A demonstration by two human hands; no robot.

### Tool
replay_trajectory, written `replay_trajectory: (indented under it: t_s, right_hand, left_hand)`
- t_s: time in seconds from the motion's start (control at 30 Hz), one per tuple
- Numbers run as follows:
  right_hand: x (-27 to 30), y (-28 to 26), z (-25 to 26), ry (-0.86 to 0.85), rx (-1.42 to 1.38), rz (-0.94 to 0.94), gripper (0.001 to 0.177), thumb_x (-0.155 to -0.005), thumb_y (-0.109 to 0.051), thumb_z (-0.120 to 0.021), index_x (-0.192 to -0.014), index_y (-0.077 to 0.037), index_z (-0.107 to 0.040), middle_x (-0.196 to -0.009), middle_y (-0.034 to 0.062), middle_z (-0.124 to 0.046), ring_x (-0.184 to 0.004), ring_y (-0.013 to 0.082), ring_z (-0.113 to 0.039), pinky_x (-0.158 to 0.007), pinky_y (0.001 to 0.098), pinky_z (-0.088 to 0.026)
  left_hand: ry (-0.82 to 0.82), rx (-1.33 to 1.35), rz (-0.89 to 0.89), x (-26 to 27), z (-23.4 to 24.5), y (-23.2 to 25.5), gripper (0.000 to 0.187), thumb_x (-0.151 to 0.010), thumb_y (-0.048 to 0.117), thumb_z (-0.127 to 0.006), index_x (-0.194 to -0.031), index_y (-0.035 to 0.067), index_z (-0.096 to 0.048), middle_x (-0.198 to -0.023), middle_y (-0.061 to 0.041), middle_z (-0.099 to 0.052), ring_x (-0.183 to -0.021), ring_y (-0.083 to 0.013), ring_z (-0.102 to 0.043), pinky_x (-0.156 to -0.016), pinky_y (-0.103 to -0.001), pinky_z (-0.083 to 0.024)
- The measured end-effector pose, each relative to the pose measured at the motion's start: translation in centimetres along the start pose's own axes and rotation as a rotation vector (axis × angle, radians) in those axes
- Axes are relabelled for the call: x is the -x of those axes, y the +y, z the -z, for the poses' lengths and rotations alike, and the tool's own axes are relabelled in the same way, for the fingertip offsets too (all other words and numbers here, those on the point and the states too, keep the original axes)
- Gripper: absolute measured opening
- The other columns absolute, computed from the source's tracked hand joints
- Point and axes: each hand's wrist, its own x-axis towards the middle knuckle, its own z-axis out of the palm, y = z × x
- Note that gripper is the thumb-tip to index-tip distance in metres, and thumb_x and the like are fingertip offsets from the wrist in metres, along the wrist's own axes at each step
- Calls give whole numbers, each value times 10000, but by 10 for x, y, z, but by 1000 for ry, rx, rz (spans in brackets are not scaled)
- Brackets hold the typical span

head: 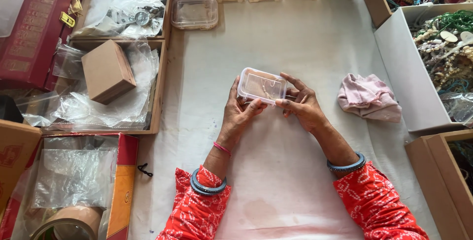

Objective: The person places a small beaded item into a clear plastic bag and then into a beige cloth pouch. They place the pouch into a clear plastic container and close it. Finally, they wipe a beaded necklace with a pink cloth.

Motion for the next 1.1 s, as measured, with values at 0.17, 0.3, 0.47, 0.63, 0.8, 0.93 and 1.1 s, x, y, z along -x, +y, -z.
replay_trajectory:
  t_s: [0.17,0.3,0.47,0.63,0.8,0.93,1.1]
  right_hand:
    - [1,-2,-2,11,-15,-1,865,-807,-82,-822,-1565,-15,-410,-1168,179,-714,-886,128,-678,-581,213,-557]
    - [2,-1,-3,5,-50,-1,865,-807,-88,-820,-1561,-10,-404,-1174,177,-715,-912,124,-690,-588,207,-560]
    - [3,-2,-5,-7,-61,13,856,-814,-86,-818,-1556,12,-402,-1184,186,-717,-911,135,-695,-596,207,-565]
    - [4,0,-10,-6,-79,18,851,-826,-75,-803,-1562,14,-386,-1193,187,-714,-908,128,-699,-595,204,-567]
    - [3,4,-8,-6,-115,20,854,-837,-54,-798,-1576,24,-377,-1201,192,-712,-872,125,-687,-592,206,-566]
    - [3,4,-10,-5,-132,-2,850,-836,-43,-790,-1573,18,-371,-1211,185,-712,-871,117,-688,-585,202,-567]
    - [4,8,-9,-10,-159,-15,852,-837,-45,-791,-1577,8,-370,-1201,186,-706,-866,108,-683,-575,201,-568]
  left_hand:
    - [-4,-308,-150,6,-11,3,1275,-832,125,-843,-1626,162,155,-1306,-202,-652,-1090,-249,-744,-932,-374,-645]
    - [21,-421,-163,9,-17,8,1364,-807,134,-866,-1612,196,233,-1295,-198,-685,-1073,-247,-766,-940,-371,-654]
    - [28,-400,-202,12,-19,7,1367,-811,94,-859,-1604,238,244,-1290,-192,-681,-1071,-258,-768,-909,-390,-620]
    - [52,-405,-201,13,-21,8,1336,-830,71,-852,-1613,245,217,-1274,-192,-693,-1057,-257,-776,-903,-392,-625]
    - [41,-375,-230,11,-23,11,1304,-836,40,-840,-1631,241,174,-1256,-201,-708,-1052,-274,-780,-936,-399,-664]
    - [49,-380,-213,12,-23,13,1275,-832,34,-838,-1633,235,134,-1291,-197,-682,-1074,-273,-772,-916,-397,-621]
    - [50,-411,-223,12,-22,12,1259,-824,35,-843,-1629,223,107,-1299,-195,-674,-1075,-271,-770,-907,-396,-621]
